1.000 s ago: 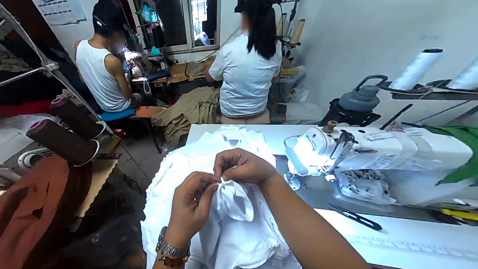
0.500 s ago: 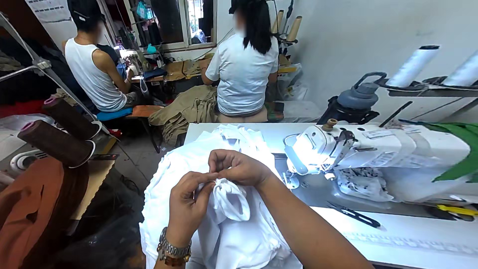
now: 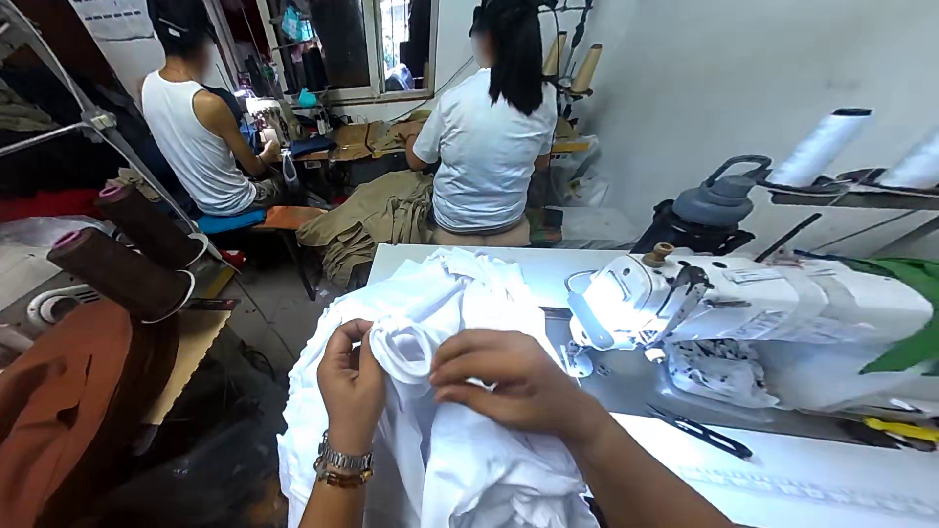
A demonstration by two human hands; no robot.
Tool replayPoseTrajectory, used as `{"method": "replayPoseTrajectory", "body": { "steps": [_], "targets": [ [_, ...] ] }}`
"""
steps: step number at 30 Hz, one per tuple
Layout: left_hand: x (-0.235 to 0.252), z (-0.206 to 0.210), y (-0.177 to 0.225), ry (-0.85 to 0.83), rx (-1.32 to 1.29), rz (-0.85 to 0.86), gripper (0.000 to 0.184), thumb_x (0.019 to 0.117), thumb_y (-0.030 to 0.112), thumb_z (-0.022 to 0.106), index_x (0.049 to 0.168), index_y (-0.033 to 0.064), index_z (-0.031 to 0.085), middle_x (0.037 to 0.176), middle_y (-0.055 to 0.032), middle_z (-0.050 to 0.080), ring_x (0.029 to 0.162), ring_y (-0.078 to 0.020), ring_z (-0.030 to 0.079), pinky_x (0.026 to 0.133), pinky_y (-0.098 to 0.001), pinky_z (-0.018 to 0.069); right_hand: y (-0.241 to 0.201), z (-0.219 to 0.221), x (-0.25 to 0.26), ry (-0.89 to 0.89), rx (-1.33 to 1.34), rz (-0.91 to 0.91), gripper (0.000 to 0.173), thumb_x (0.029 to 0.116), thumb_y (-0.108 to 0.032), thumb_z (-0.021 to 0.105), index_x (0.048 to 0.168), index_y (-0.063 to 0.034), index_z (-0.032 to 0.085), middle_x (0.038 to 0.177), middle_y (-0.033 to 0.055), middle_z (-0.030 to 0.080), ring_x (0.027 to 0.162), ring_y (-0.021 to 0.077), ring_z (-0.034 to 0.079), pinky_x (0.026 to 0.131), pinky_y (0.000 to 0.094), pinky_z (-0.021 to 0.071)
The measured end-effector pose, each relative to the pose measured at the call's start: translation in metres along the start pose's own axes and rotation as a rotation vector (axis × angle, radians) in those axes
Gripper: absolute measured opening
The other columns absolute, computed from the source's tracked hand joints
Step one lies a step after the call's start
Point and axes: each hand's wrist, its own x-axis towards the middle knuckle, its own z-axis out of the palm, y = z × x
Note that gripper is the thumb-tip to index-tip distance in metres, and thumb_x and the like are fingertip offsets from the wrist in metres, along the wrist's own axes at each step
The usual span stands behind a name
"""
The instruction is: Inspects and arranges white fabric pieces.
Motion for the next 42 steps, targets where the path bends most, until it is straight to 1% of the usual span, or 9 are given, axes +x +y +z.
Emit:
{"method": "replayPoseTrajectory", "body": {
  "steps": [2,6,9,13,17,21,25,35,42],
  "targets": [
    [-0.001,0.001,0.001,0.003,0.002,-0.023,0.012,0.0976,0.008,0.059,0.108,0.0071,0.065,0.090,0.0068,0.069,0.072,0.0003,0.066,0.065,-0.0189,0.0580,-0.007,0.010,-0.005,-0.052,-0.260,-0.097,0.017,0.0991,-0.019,0.065,0.102,-0.0083,0.077,0.106,0.0051,0.073,0.099,0.0124,0.068,0.088,0.0260,0.0558],
    [-0.003,0.003,0.000,0.001,-0.028,-0.025,0.013,0.0966,0.007,0.058,0.109,0.0071,0.063,0.088,0.0062,0.068,0.070,-0.0010,0.065,0.063,-0.0193,0.0573,-0.007,0.025,0.002,-0.008,-0.546,-0.192,0.016,0.0980,-0.013,0.062,0.105,-0.0073,0.076,0.097,0.0074,0.072,0.077,0.0184,0.064,0.066,0.0307,0.0511],
    [-0.003,0.002,0.002,-0.014,-0.025,-0.009,0.013,0.0972,0.007,0.057,0.109,0.0078,0.062,0.087,0.0070,0.067,0.070,0.0000,0.064,0.063,-0.0186,0.0569,-0.002,0.030,0.004,0.019,-0.553,-0.225,0.016,0.0947,-0.006,0.061,0.099,-0.0036,0.076,0.094,0.0096,0.071,0.073,0.0196,0.061,0.064,0.0314,0.0485],
    [-0.003,-0.001,0.002,-0.003,0.064,0.013,0.013,0.0988,0.007,0.056,0.110,0.0059,0.062,0.087,0.0068,0.066,0.068,0.0028,0.063,0.063,-0.0157,0.0551,-0.004,0.022,0.003,-0.004,-0.339,-0.163,0.014,0.0929,-0.008,0.061,0.091,-0.0036,0.074,0.094,0.0081,0.073,0.088,0.0170,0.069,0.080,0.0284,0.0561],
    [-0.002,-0.003,-0.001,-0.016,0.145,0.071,0.012,0.1000,0.012,0.056,0.108,0.0054,0.062,0.085,0.0057,0.064,0.065,0.0036,0.059,0.060,-0.0141,0.0521,-0.009,0.001,0.001,-0.082,-0.409,-0.007,0.020,0.0969,-0.017,0.059,0.101,-0.0058,0.075,0.085,0.0033,0.063,0.077,0.0136,0.062,0.069,0.0270,0.0542],
    [-0.003,0.000,-0.002,-0.034,0.110,0.160,0.015,0.1024,0.013,0.054,0.111,0.0059,0.064,0.098,0.0046,0.065,0.080,0.0026,0.062,0.072,-0.0157,0.0547,-0.014,-0.014,-0.002,-0.056,-0.425,0.141,0.024,0.0993,-0.026,0.059,0.091,-0.0092,0.074,0.084,0.0005,0.059,0.073,0.0090,0.058,0.061,0.0233,0.0510],
    [-0.008,0.008,0.004,-0.083,-0.176,0.051,0.016,0.1051,0.013,0.050,0.115,0.0129,0.063,0.124,0.0061,0.068,0.102,-0.0019,0.066,0.084,-0.0200,0.0563,-0.015,-0.009,-0.013,0.215,-0.302,0.345,0.016,0.0947,-0.021,0.065,0.089,-0.0087,0.075,0.080,-0.0032,0.058,0.071,-0.0004,0.052,0.062,0.0119,0.0442],
    [-0.013,0.012,0.026,-0.211,-0.519,-0.356,0.028,0.1073,0.009,0.038,0.102,0.0153,0.066,0.091,-0.0001,0.076,0.077,-0.0050,0.072,0.069,-0.0218,0.0607,-0.012,0.000,-0.021,0.232,-0.166,0.683,0.026,0.0864,-0.013,0.078,0.111,-0.0079,0.072,0.071,-0.0025,0.061,0.053,0.0033,0.048,0.049,0.0194,0.0434],
    [-0.014,0.013,0.022,-0.471,-0.261,-0.260,0.021,0.1052,0.013,0.042,0.108,0.0190,0.062,0.076,0.0099,0.061,0.067,0.0011,0.059,0.064,-0.0169,0.0527,-0.016,0.004,-0.023,0.122,-0.397,0.438,0.006,0.0862,-0.007,0.070,0.087,-0.0064,0.076,0.076,0.0027,0.062,0.069,0.0097,0.060,0.062,0.0215,0.0524]
  ]
}}
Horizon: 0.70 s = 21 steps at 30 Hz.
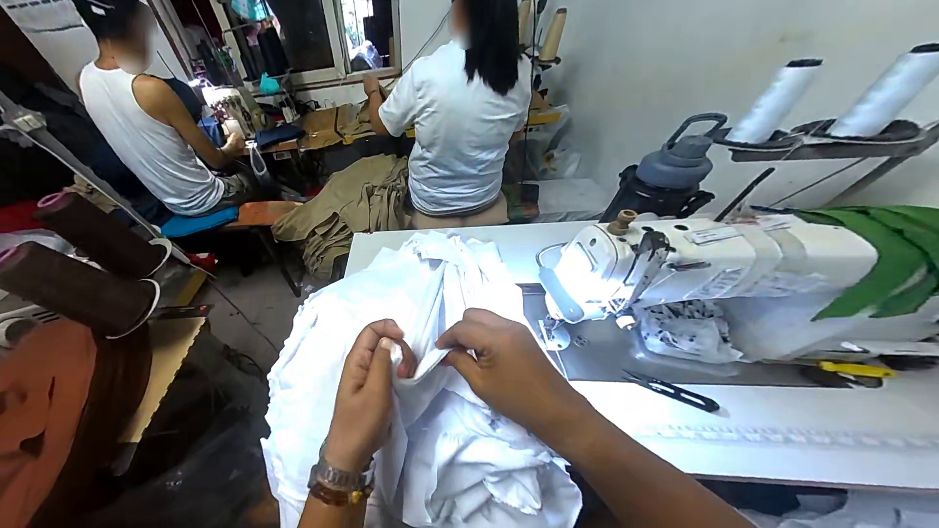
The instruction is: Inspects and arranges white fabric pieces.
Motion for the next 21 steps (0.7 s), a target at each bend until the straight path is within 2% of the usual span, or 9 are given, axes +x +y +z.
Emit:
{"method": "replayPoseTrajectory", "body": {
  "steps": [2,4,7,10,12,14,15,18,21],
  "targets": [
    [0.004,0.001,-0.006,-0.074,0.339,0.124,0.025,0.0944,0.019,0.067,0.117,0.0089,0.061,0.071,0.0084,0.054,0.059,0.0004,0.051,0.056,-0.0167,0.0464,-0.002,-0.001,-0.001,-0.010,-0.025,-0.040,0.009,0.0857,-0.006,0.067,0.085,-0.0063,0.076,0.073,0.0018,0.058,0.066,0.0090,0.057,0.059,0.0199,0.0496],
    [0.009,0.002,-0.010,-0.125,0.560,0.231,0.034,0.0866,0.028,0.078,0.111,0.0071,0.067,0.066,0.0079,0.053,0.053,0.0010,0.046,0.050,-0.0147,0.0420,-0.002,-0.004,-0.002,-0.023,-0.038,-0.073,0.010,0.0846,-0.007,0.066,0.085,-0.0067,0.076,0.072,0.0010,0.056,0.065,0.0087,0.055,0.057,0.0194,0.0473],
    [0.011,0.000,-0.007,-0.178,0.619,0.243,0.018,0.0916,0.024,0.072,0.104,0.0104,0.072,0.084,0.0051,0.064,0.073,-0.0009,0.059,0.067,-0.0170,0.0510,0.001,-0.006,-0.001,-0.030,-0.013,-0.090,0.010,0.0854,-0.009,0.066,0.083,-0.0085,0.076,0.072,-0.0003,0.056,0.065,0.0068,0.054,0.057,0.0183,0.0464],
    [0.008,0.004,-0.006,-0.116,0.512,0.203,0.008,0.0918,0.018,0.073,0.096,0.0111,0.074,0.084,0.0060,0.069,0.072,0.0008,0.063,0.066,-0.0162,0.0543,0.006,-0.006,-0.003,0.015,0.108,-0.039,0.008,0.0859,-0.011,0.067,0.085,-0.0105,0.075,0.077,-0.0033,0.059,0.067,0.0014,0.053,0.058,0.0135,0.0453],
    [0.005,0.007,-0.006,-0.066,0.434,0.140,0.004,0.0909,0.015,0.074,0.093,0.0125,0.075,0.081,0.0070,0.070,0.070,0.0006,0.065,0.065,-0.0168,0.0553,0.006,-0.005,-0.006,0.076,0.242,0.063,0.011,0.0860,-0.014,0.072,0.095,-0.0091,0.075,0.084,-0.0039,0.063,0.068,-0.0015,0.051,0.059,0.0111,0.0423],
    [0.002,0.008,-0.010,-0.048,0.339,0.114,0.003,0.0904,0.012,0.073,0.093,0.0123,0.075,0.082,0.0058,0.071,0.071,-0.0017,0.065,0.065,-0.0183,0.0555,0.008,-0.004,-0.011,0.076,0.385,0.210,0.029,0.0839,-0.014,0.077,0.112,-0.0083,0.073,0.093,-0.0034,0.062,0.065,-0.0015,0.048,0.056,0.0120,0.0414],
    [0.001,0.007,-0.013,-0.050,0.296,0.115,0.003,0.0902,0.011,0.074,0.092,0.0121,0.076,0.082,0.0051,0.071,0.071,-0.0025,0.065,0.065,-0.0188,0.0554,0.009,-0.005,-0.014,0.048,0.478,0.292,0.031,0.0835,-0.013,0.080,0.113,-0.0095,0.072,0.091,-0.0039,0.064,0.060,-0.0003,0.048,0.054,0.0145,0.0424],
    [0.000,0.006,-0.019,-0.063,0.248,0.110,0.004,0.0914,0.012,0.073,0.093,0.0127,0.076,0.083,0.0049,0.071,0.073,-0.0031,0.065,0.067,-0.0193,0.0553,0.007,-0.005,-0.017,-0.020,0.716,0.461,0.009,0.0857,-0.008,0.078,0.093,-0.0106,0.075,0.076,-0.0022,0.070,0.062,0.0055,0.061,0.057,0.0203,0.0529],
    [-0.002,0.009,-0.023,-0.060,0.213,0.085,0.006,0.0940,0.015,0.070,0.095,0.0124,0.076,0.083,0.0041,0.070,0.073,-0.0043,0.064,0.068,-0.0201,0.0545,0.007,0.006,-0.024,0.043,0.886,0.462,0.003,0.0899,-0.007,0.073,0.093,-0.0078,0.072,0.078,0.0012,0.067,0.065,0.0069,0.061,0.058,0.0204,0.0528]
  ]
}}
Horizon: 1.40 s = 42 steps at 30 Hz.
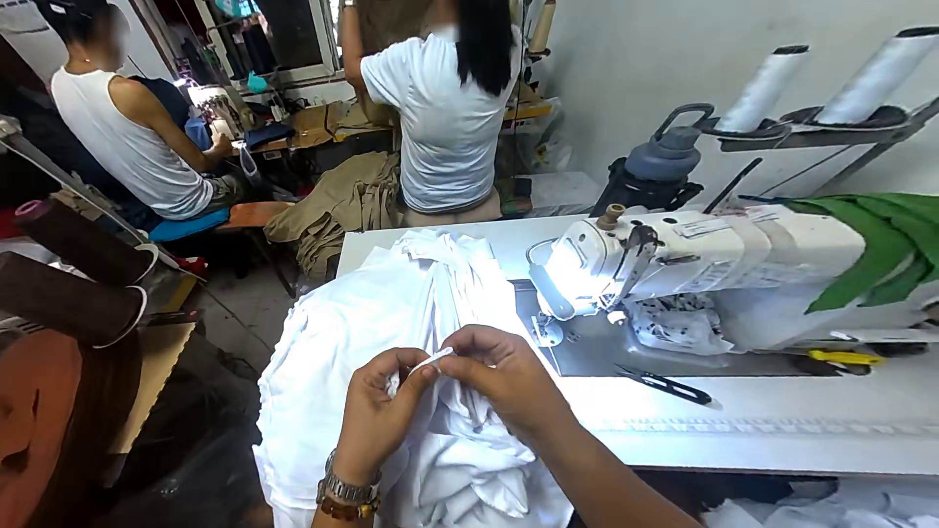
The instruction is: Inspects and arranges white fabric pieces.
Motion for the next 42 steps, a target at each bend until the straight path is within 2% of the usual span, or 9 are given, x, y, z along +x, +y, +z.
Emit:
{"method": "replayPoseTrajectory", "body": {
  "steps": [6,10,14,17,23,26,33,39,42],
  "targets": [
    [-0.004,0.022,-0.001,0.114,0.005,-0.047,0.006,0.0877,0.008,0.067,0.087,0.0101,0.073,0.071,0.0040,0.067,0.061,-0.0031,0.061,0.056,-0.0192,0.0512,0.014,0.007,-0.008,0.114,0.010,-0.067,0.007,0.0923,-0.006,0.065,0.089,-0.0080,0.072,0.072,0.0001,0.065,0.059,0.0052,0.058,0.054,0.0189,0.0491],
    [-0.005,0.029,-0.004,0.127,0.019,-0.031,0.005,0.0900,0.013,0.070,0.088,0.0106,0.075,0.071,0.0047,0.067,0.061,-0.0022,0.061,0.057,-0.0185,0.0522,0.015,0.002,-0.011,0.140,-0.069,-0.110,0.008,0.0938,-0.007,0.065,0.091,-0.0094,0.073,0.074,-0.0010,0.067,0.059,0.0043,0.057,0.053,0.0179,0.0480],
    [-0.008,0.032,-0.010,0.133,0.008,-0.026,0.006,0.0901,0.011,0.070,0.089,0.0090,0.076,0.072,0.0032,0.068,0.064,-0.0035,0.063,0.061,-0.0198,0.0536,0.001,-0.006,-0.011,0.116,0.042,0.135,0.020,0.0940,-0.010,0.065,0.114,-0.0091,0.068,0.088,0.0029,0.065,0.066,0.0091,0.059,0.060,0.0232,0.0529],
    [-0.009,0.035,-0.013,0.128,-0.013,-0.018,0.008,0.0916,0.012,0.069,0.089,0.0088,0.076,0.076,0.0022,0.070,0.069,-0.0047,0.065,0.065,-0.0213,0.0553,-0.007,-0.010,-0.011,0.116,0.178,0.246,0.024,0.0922,-0.004,0.061,0.115,-0.0069,0.067,0.089,0.0041,0.064,0.066,0.0088,0.057,0.064,0.0240,0.0524],
    [-0.010,0.038,-0.014,0.161,-0.046,-0.022,0.010,0.0928,0.013,0.067,0.090,0.0086,0.076,0.081,0.0019,0.073,0.075,-0.0056,0.068,0.072,-0.0232,0.0574,0.004,-0.011,-0.021,0.128,-0.265,-0.048,0.028,0.0969,-0.011,0.058,0.119,-0.0142,0.074,0.100,-0.0013,0.065,0.079,0.0082,0.062,0.068,0.0227,0.0559],
    [-0.011,0.039,-0.016,0.163,-0.048,-0.022,0.009,0.0921,0.014,0.069,0.090,0.0087,0.077,0.081,0.0015,0.073,0.075,-0.0064,0.068,0.073,-0.0239,0.0577,0.009,-0.008,-0.023,0.210,-0.284,-0.230,0.031,0.0946,-0.009,0.065,0.125,-0.0081,0.071,0.099,0.0002,0.069,0.086,0.0081,0.067,0.075,0.0221,0.0594],
    [-0.011,0.040,-0.019,0.142,-0.039,0.012,0.009,0.0919,0.013,0.067,0.089,0.0096,0.076,0.078,0.0026,0.071,0.073,-0.0050,0.066,0.070,-0.0222,0.0565,0.016,-0.004,-0.025,0.231,-0.195,-0.311,0.040,0.0891,-0.003,0.072,0.129,-0.0041,0.069,0.096,0.0024,0.075,0.083,0.0096,0.071,0.079,0.0241,0.0615],
    [-0.014,0.045,-0.022,0.098,-0.064,0.018,0.008,0.0897,0.010,0.068,0.085,0.0080,0.074,0.075,0.0040,0.069,0.069,-0.0019,0.064,0.066,-0.0198,0.0555,0.015,-0.002,-0.020,0.227,-0.408,-0.366,0.035,0.0907,-0.009,0.068,0.125,-0.0071,0.073,0.090,-0.0026,0.073,0.080,0.0012,0.067,0.075,0.0160,0.0568],
    [-0.016,0.051,-0.024,0.105,-0.081,-0.006,0.011,0.0888,0.011,0.066,0.079,0.0100,0.071,0.071,0.0053,0.065,0.066,-0.0011,0.061,0.063,-0.0194,0.0528,0.014,0.002,-0.016,0.199,-0.383,-0.375,0.034,0.0913,-0.008,0.068,0.124,-0.0047,0.072,0.094,-0.0013,0.074,0.083,0.0020,0.068,0.077,0.0170,0.0576]
  ]
}}
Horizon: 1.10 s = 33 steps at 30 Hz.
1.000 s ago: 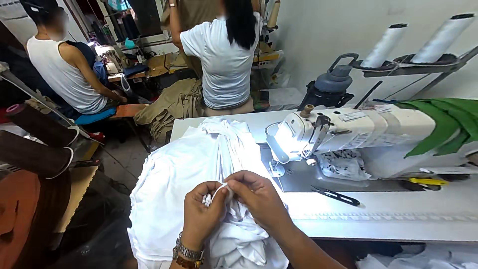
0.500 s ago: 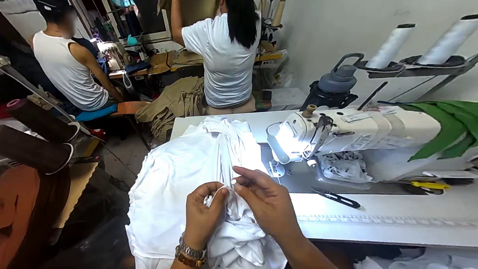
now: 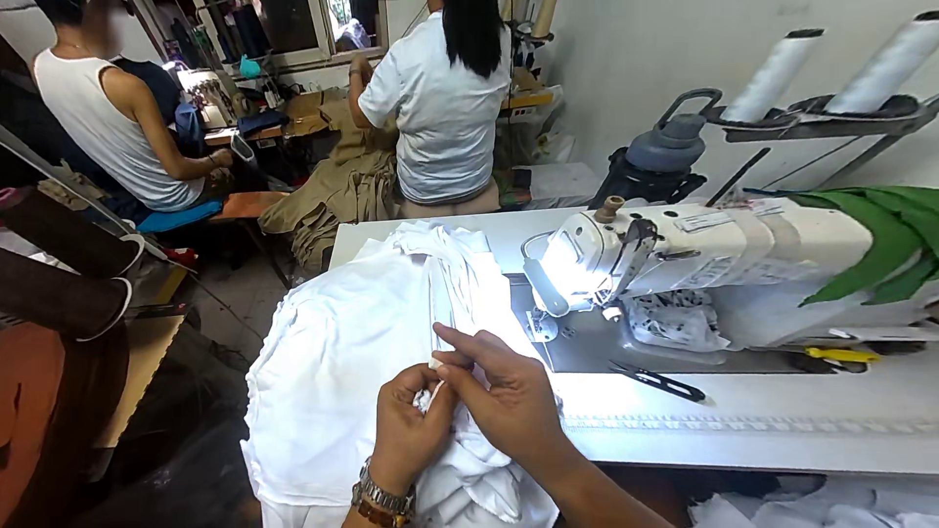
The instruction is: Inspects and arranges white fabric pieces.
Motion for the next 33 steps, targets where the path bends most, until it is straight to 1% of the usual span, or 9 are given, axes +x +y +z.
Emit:
{"method": "replayPoseTrajectory", "body": {
  "steps": [4,9,14,16,20,23,27,30,33],
  "targets": [
    [0.002,-0.006,0.002,0.039,-0.057,-0.039,0.010,0.0926,0.012,0.066,0.087,0.0094,0.074,0.077,0.0019,0.068,0.070,-0.0055,0.064,0.067,-0.0220,0.0542,0.001,-0.008,0.001,0.060,0.158,0.054,0.041,0.0903,-0.003,0.072,0.131,-0.0028,0.067,0.099,0.0010,0.076,0.083,0.0062,0.071,0.077,0.0212,0.0616],
    [0.000,-0.003,0.000,0.042,-0.062,-0.052,0.008,0.0917,0.012,0.068,0.089,0.0095,0.075,0.078,0.0020,0.070,0.072,-0.0051,0.065,0.069,-0.0218,0.0551,0.008,-0.006,-0.010,0.040,0.159,0.067,0.036,0.0900,-0.003,0.071,0.126,-0.0034,0.071,0.096,0.0026,0.074,0.084,0.0091,0.071,0.077,0.0225,0.0616],
    [-0.003,0.001,-0.004,0.023,-0.060,-0.100,0.009,0.0874,0.007,0.068,0.081,0.0083,0.073,0.074,0.0027,0.069,0.068,-0.0036,0.064,0.065,-0.0217,0.0553,0.007,0.007,-0.005,0.010,0.042,0.000,0.032,0.0907,-0.007,0.069,0.123,-0.0020,0.072,0.089,-0.0005,0.072,0.078,0.0034,0.064,0.073,0.0176,0.0561],
    [-0.002,0.001,-0.003,0.022,-0.088,-0.108,0.011,0.0891,0.007,0.067,0.079,0.0084,0.072,0.073,0.0026,0.067,0.065,-0.0037,0.062,0.062,-0.0212,0.0537,0.006,0.007,-0.002,0.002,0.085,0.024,0.035,0.0911,-0.005,0.070,0.126,-0.0007,0.069,0.093,0.0007,0.075,0.083,0.0053,0.070,0.077,0.0201,0.0600],
    [-0.001,-0.007,-0.004,0.033,-0.144,-0.134,0.009,0.0934,0.011,0.067,0.089,0.0078,0.074,0.080,-0.0006,0.069,0.074,-0.0075,0.065,0.070,-0.0237,0.0548,0.008,-0.008,0.009,0.091,0.416,0.249,0.049,0.0915,0.000,0.069,0.139,-0.0106,0.062,0.094,0.0014,0.074,0.080,0.0086,0.070,0.076,0.0247,0.0604],
    [-0.002,-0.004,-0.003,0.053,-0.156,-0.129,0.009,0.0931,0.012,0.068,0.089,0.0078,0.074,0.080,0.0001,0.069,0.074,-0.0067,0.064,0.071,-0.0234,0.0547,0.003,-0.016,0.023,0.196,0.654,0.563,0.042,0.0996,0.003,0.052,0.138,-0.0113,0.058,0.095,0.0042,0.071,0.076,0.0098,0.069,0.071,0.0253,0.0600],
    [-0.009,0.007,-0.006,-0.080,0.209,0.082,0.017,0.0971,0.018,0.064,0.101,0.0045,0.075,0.090,-0.0045,0.072,0.086,-0.0120,0.069,0.082,-0.0329,0.0584,-0.003,-0.021,0.055,0.143,0.687,0.846,0.034,0.1080,-0.010,0.037,0.137,-0.0108,0.054,0.104,0.0059,0.066,0.083,0.0168,0.068,0.073,0.0331,0.0594],
    [-0.017,0.024,0.006,-0.213,0.660,0.253,0.038,0.0974,0.040,0.058,0.115,0.0105,0.074,0.096,-0.0112,0.070,0.090,-0.0293,0.067,0.077,-0.0494,0.0526,-0.011,-0.004,0.085,-0.063,0.581,0.800,0.036,0.1059,-0.010,0.042,0.139,-0.0117,0.056,0.097,0.0025,0.063,0.074,0.0119,0.064,0.068,0.0295,0.0581],
    [-0.034,0.047,0.016,-0.257,0.954,0.321,0.058,0.0952,0.055,0.056,0.129,0.0098,0.069,0.116,-0.0130,0.070,0.104,-0.0312,0.067,0.089,-0.0528,0.0505,-0.010,0.034,0.121,-0.364,0.388,0.671,0.026,0.1028,-0.009,0.053,0.126,-0.0091,0.064,0.089,-0.0006,0.063,0.063,0.0060,0.057,0.061,0.0231,0.0548]
  ]
}}
